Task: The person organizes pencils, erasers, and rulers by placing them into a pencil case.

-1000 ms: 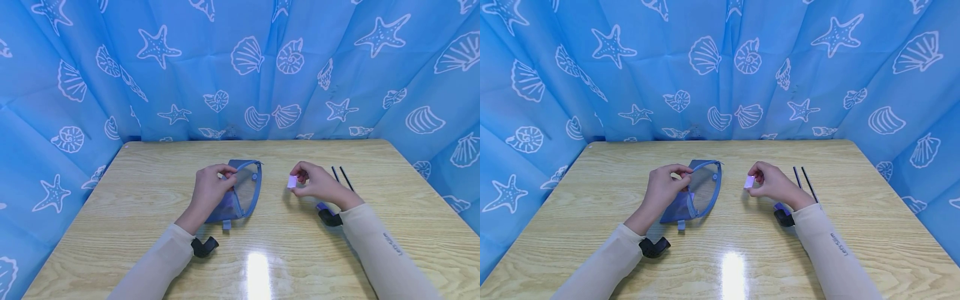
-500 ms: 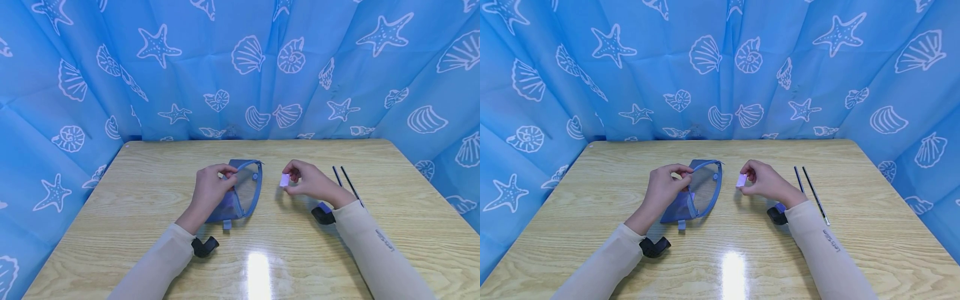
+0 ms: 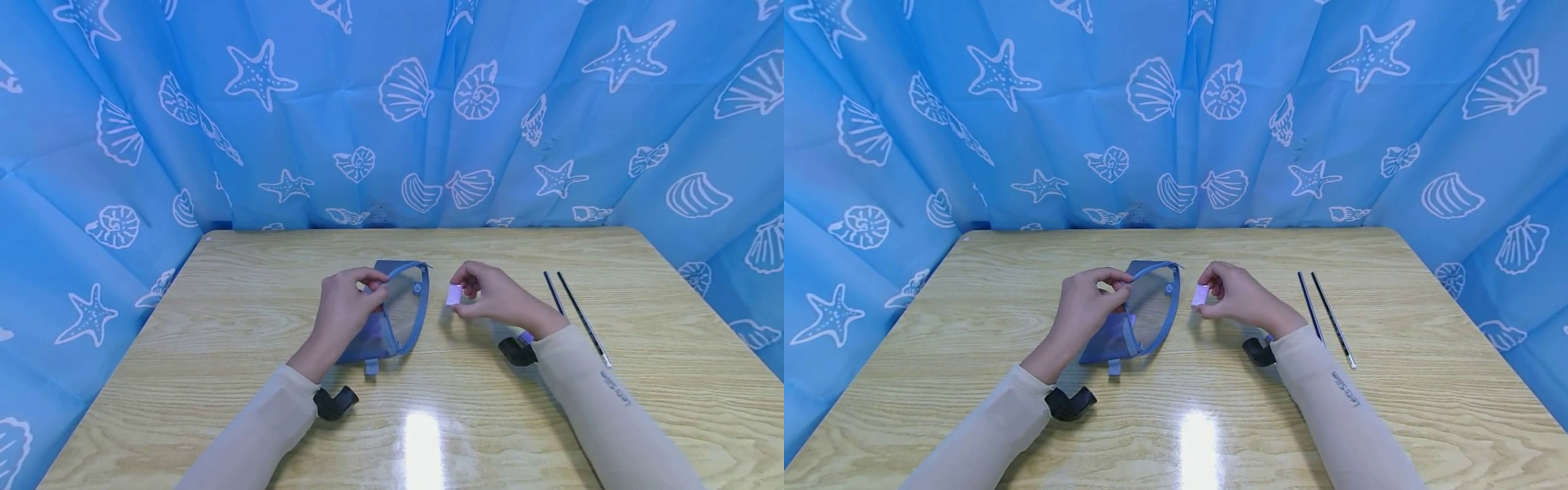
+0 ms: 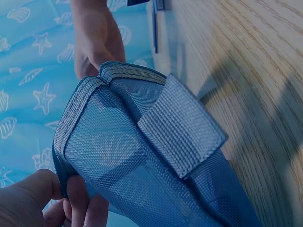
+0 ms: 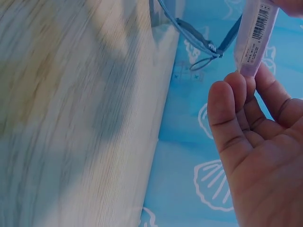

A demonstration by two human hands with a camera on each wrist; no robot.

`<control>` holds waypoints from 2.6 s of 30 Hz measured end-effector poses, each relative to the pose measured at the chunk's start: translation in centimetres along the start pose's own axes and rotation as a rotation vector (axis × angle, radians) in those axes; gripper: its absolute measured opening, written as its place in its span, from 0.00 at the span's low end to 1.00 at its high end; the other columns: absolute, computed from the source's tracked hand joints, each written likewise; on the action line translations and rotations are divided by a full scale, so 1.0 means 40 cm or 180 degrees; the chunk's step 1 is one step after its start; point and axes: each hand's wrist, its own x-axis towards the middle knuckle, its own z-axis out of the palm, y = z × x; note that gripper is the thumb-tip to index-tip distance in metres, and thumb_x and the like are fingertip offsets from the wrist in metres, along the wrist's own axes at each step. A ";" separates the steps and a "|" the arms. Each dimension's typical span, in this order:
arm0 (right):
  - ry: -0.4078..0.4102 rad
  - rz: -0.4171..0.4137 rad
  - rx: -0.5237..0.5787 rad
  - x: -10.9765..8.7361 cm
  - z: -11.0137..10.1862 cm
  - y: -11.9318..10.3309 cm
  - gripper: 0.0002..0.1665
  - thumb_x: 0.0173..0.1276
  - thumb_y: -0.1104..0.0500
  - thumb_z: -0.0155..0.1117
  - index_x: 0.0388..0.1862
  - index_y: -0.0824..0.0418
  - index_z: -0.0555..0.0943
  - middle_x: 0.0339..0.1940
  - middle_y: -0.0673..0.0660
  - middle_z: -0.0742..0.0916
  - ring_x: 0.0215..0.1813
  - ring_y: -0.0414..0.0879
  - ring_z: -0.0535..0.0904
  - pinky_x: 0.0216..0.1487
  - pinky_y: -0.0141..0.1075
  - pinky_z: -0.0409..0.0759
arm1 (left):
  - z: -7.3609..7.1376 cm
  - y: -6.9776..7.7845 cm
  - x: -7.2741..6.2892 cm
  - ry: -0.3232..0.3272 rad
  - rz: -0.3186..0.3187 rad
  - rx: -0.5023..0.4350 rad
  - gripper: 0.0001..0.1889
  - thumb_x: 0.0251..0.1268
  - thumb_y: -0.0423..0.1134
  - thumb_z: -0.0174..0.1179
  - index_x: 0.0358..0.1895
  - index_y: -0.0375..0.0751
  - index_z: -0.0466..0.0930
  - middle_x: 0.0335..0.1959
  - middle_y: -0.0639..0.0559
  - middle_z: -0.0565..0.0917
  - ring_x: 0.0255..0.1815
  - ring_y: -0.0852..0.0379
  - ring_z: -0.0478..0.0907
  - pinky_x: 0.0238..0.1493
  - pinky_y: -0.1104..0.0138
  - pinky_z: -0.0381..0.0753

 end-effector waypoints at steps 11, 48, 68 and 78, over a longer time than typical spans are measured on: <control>-0.0043 -0.0018 0.0045 0.019 0.015 -0.005 0.22 0.56 0.57 0.73 0.48 0.60 0.76 0.39 0.54 0.80 0.39 0.47 0.75 0.43 0.40 0.78 | 0.000 -0.001 0.000 -0.0004 0.0013 0.0006 0.06 0.60 0.36 0.64 0.38 0.49 0.88 0.25 0.57 0.82 0.18 0.64 0.82 0.21 0.66 0.79; -0.0412 -0.0227 0.0074 0.081 0.108 -0.052 0.23 0.54 0.56 0.75 0.46 0.62 0.77 0.37 0.54 0.82 0.39 0.45 0.77 0.44 0.37 0.79 | 0.003 0.002 0.001 -0.0013 -0.0003 0.0040 0.07 0.59 0.36 0.64 0.38 0.49 0.89 0.24 0.57 0.82 0.19 0.63 0.81 0.20 0.65 0.77; -0.0646 -0.0314 0.0026 0.107 0.169 -0.081 0.20 0.53 0.58 0.74 0.44 0.60 0.76 0.34 0.51 0.81 0.35 0.42 0.76 0.38 0.33 0.79 | 0.001 0.004 0.001 -0.0008 0.0039 0.0092 0.08 0.60 0.37 0.63 0.41 0.45 0.89 0.25 0.57 0.82 0.18 0.63 0.80 0.17 0.67 0.73; -0.0749 -0.0306 0.0029 0.113 0.185 -0.093 0.18 0.53 0.62 0.70 0.43 0.61 0.77 0.32 0.52 0.80 0.32 0.42 0.74 0.35 0.33 0.76 | 0.003 0.004 0.001 -0.0023 0.0029 0.0068 0.08 0.59 0.37 0.63 0.40 0.47 0.89 0.26 0.57 0.82 0.17 0.61 0.79 0.17 0.68 0.71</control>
